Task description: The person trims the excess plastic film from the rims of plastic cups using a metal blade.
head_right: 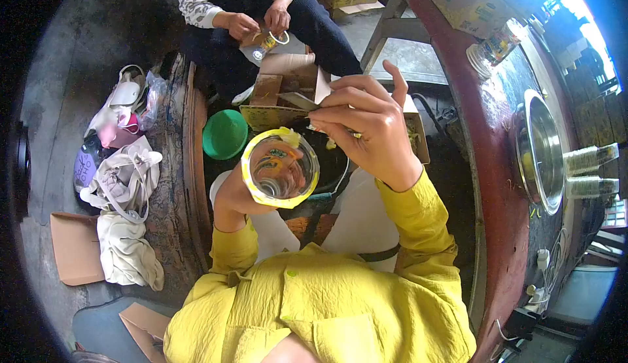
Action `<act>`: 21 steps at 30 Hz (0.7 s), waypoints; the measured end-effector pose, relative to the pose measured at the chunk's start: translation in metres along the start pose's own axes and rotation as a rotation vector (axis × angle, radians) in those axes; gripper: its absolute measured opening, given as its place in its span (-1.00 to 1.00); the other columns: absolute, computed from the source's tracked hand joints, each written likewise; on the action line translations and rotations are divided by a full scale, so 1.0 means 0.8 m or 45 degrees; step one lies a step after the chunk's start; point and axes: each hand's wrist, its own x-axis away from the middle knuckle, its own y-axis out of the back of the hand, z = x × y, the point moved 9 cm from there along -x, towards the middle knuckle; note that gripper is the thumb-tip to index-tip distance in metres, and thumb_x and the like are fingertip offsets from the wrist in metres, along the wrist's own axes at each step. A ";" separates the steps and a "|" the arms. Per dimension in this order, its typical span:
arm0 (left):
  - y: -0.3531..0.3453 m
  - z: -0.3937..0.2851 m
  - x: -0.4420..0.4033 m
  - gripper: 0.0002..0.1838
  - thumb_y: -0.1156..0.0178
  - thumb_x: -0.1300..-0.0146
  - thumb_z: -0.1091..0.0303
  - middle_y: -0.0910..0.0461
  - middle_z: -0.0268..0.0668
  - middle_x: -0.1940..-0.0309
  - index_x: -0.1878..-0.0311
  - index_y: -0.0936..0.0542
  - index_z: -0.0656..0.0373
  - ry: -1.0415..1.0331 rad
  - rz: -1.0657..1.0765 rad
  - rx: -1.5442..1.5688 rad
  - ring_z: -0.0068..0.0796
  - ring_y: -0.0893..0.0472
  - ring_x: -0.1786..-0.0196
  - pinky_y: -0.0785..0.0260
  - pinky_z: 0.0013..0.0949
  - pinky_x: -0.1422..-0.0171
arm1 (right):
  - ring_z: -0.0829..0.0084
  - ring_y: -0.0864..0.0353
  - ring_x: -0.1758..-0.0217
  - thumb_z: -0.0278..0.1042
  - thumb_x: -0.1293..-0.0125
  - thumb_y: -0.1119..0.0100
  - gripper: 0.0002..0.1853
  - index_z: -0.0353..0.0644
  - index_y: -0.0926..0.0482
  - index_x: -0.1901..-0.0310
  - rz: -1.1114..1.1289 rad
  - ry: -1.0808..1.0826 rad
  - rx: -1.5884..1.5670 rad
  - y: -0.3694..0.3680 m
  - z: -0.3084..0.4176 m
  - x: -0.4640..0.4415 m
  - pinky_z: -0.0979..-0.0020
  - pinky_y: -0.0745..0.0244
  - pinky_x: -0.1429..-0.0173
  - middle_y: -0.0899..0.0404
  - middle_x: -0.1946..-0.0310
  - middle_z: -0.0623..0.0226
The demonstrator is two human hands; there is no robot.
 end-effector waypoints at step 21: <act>-0.025 0.012 0.011 -0.24 -0.30 0.20 0.39 -0.44 -0.21 0.30 -0.12 -0.19 0.36 0.311 0.317 0.764 -0.40 -0.55 0.38 -0.39 -0.46 0.26 | 0.58 -0.50 0.11 -0.36 0.14 -0.20 -0.85 0.08 -0.63 0.44 0.069 0.295 0.101 -0.006 0.041 0.015 0.01 0.21 -0.33 -0.53 0.43 0.65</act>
